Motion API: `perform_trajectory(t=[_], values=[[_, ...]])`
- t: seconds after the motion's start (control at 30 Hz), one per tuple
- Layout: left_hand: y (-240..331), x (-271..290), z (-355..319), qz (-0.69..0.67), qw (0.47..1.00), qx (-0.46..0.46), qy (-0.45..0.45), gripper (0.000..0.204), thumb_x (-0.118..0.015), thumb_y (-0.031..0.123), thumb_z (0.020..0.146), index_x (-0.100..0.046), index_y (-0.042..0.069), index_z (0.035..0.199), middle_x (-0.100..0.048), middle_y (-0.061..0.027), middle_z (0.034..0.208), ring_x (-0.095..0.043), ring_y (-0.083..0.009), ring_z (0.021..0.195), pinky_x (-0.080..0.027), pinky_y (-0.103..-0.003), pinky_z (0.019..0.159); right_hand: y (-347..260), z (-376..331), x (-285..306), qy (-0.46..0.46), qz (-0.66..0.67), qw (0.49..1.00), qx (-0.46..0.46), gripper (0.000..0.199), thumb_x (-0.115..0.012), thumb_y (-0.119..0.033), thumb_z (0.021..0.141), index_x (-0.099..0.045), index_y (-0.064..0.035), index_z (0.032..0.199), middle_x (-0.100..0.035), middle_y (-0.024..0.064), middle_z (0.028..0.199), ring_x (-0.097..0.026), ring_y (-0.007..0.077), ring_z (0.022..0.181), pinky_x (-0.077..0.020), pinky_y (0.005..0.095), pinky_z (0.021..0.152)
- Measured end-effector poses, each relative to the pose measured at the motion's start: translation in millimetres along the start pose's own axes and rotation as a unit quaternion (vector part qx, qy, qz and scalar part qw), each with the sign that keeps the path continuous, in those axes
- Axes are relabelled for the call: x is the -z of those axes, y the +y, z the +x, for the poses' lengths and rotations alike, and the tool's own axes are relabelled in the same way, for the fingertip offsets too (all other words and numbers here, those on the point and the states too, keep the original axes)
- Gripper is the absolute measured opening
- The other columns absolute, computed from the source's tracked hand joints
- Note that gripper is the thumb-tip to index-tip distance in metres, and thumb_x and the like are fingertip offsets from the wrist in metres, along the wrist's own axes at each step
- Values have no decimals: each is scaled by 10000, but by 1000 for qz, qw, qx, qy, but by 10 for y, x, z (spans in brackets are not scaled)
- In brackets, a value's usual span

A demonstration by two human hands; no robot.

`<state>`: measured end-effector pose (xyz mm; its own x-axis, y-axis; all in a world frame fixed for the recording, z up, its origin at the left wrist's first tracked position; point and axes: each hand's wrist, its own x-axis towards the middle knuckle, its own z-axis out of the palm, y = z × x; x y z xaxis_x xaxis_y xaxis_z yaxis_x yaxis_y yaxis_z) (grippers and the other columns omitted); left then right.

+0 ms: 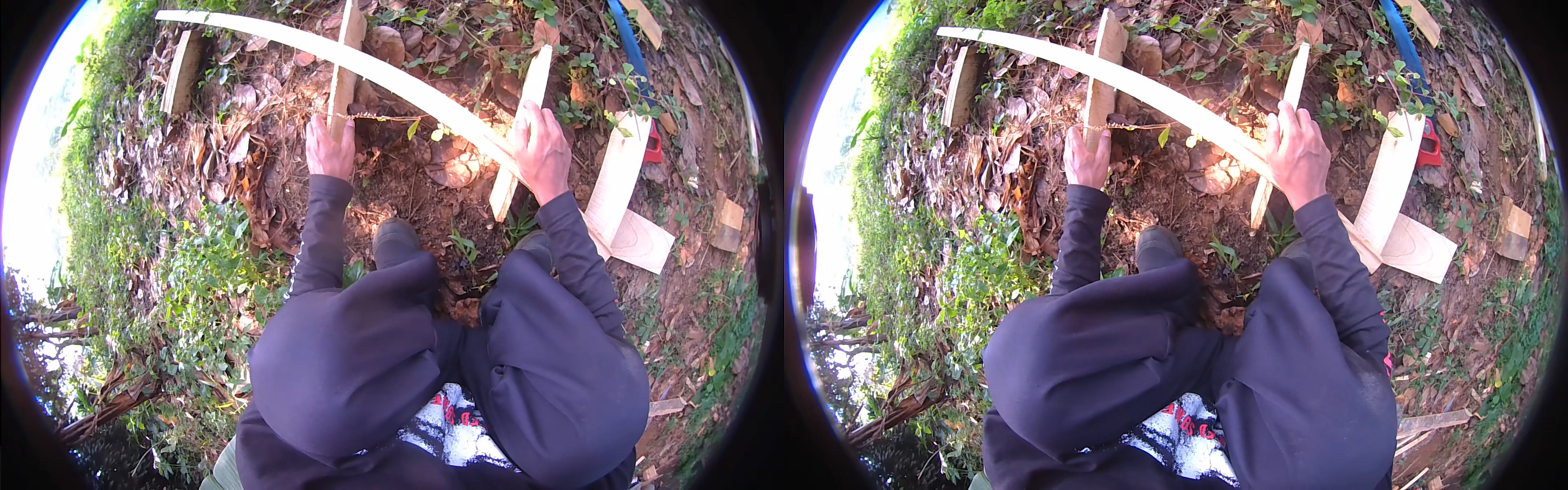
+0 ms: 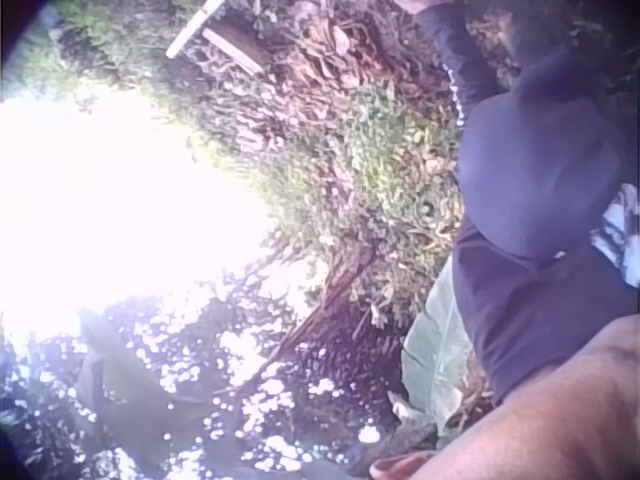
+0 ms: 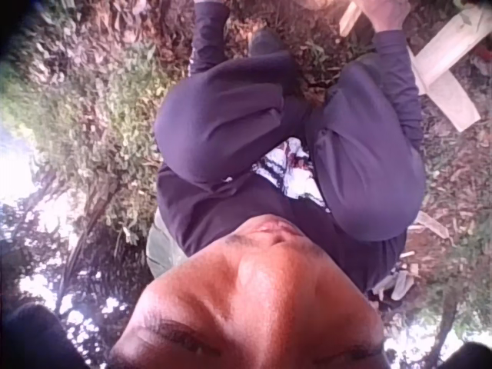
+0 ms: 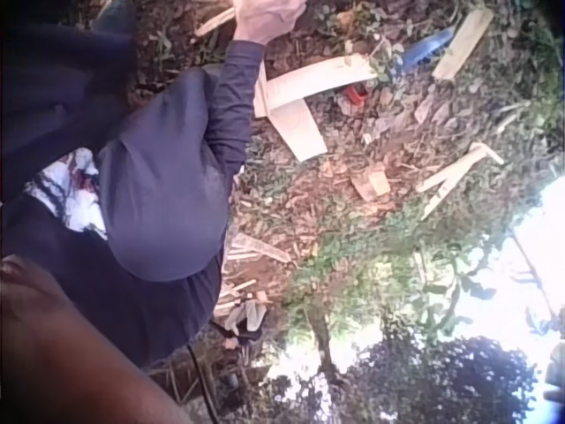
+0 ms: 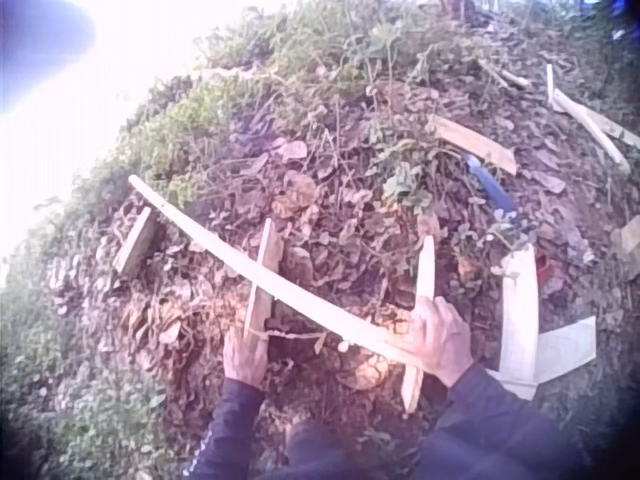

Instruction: The person assembles a wooden frame by hand, placing vertical supports under a long horizontal plank and adjusting their positions on the ground.

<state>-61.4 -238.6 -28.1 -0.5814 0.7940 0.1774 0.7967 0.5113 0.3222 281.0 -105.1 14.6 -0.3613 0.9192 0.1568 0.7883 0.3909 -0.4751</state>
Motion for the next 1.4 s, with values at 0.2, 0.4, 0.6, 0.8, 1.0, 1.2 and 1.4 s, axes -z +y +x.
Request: perform_trajectory(t=[0.2, 0.4, 0.6, 0.8, 1.0, 1.2, 1.4], values=[[-6, 64, 14, -88, 992, 47, -80, 890, -727, 511, 853, -386, -77, 1428, -510, -311, 1316, -471, -432, 1277, -383, -524, 1078, 3, -2, -20, -17, 5, 1000, -13, 356, -555, -188, 962, -572, -4, 1266, -616, 197, 1059, -644, 371, 960, -523, 448, 855], [373, 402, -39, -54, 989, -82, 111, 713, -781, 343, 830, -428, -10, 1339, -455, -219, 1212, -464, -383, 1163, -416, -526, 1005, -33, -2, 71, -35, 10, 999, -40, 390, -583, -207, 946, -579, 16, 1267, -621, 242, 1139, -643, 392, 1021, -524, 456, 901], [1205, 450, -564, -312, 935, -164, -35, 342, -781, 112, 825, -539, 17, 1046, -507, -88, 926, -508, -170, 745, -460, -308, 685, -143, 30, 137, -55, -3, 996, -67, 460, -592, -251, 946, -578, 51, 1293, -606, 311, 1251, -632, 409, 1126, -520, 458, 976], [1511, 211, -1143, -286, 891, -236, -263, 427, -812, 339, 819, -611, 26, 1030, -618, -88, 788, -639, -231, 673, -544, -365, 649, -92, -18, 103, -46, -1, 997, -62, 463, -587, -274, 954, -583, 57, 1278, -604, 327, 1242, -626, 422, 1129, -515, 463, 979], [1501, 42, -1218, -291, 858, -273, -324, 599, -810, 519, 781, -613, 29, 1065, -657, -111, 816, -674, -266, 725, -559, -384, 657, -56, 10, 94, -28, 7, 998, -57, 369, -592, -242, 960, -601, 26, 1214, -623, 216, 1057, -638, 379, 979, -531, 456, 849], [1167, 220, -722, -215, 962, -154, -70, 551, -822, 295, 792, -544, 11, 1173, -564, -149, 948, -587, -314, 899, -504, -438, 824, -146, 42, 82, -1, 8, 1000, -29, 361, -607, -215, 952, -593, 34, 1212, -601, 188, 1009, -632, 354, 935, -528, 449, 822], [298, 262, 54, -104, 993, 28, 56, 696, -805, 190, 788, -440, 11, 1353, -439, -197, 1282, -527, -363, 1120, -461, -463, 940, -27, -10, -29, 9, 17, 999, -27, 337, -585, -218, 970, -589, 17, 1211, -600, 210, 1008, -667, 387, 869, -546, 455, 769]])
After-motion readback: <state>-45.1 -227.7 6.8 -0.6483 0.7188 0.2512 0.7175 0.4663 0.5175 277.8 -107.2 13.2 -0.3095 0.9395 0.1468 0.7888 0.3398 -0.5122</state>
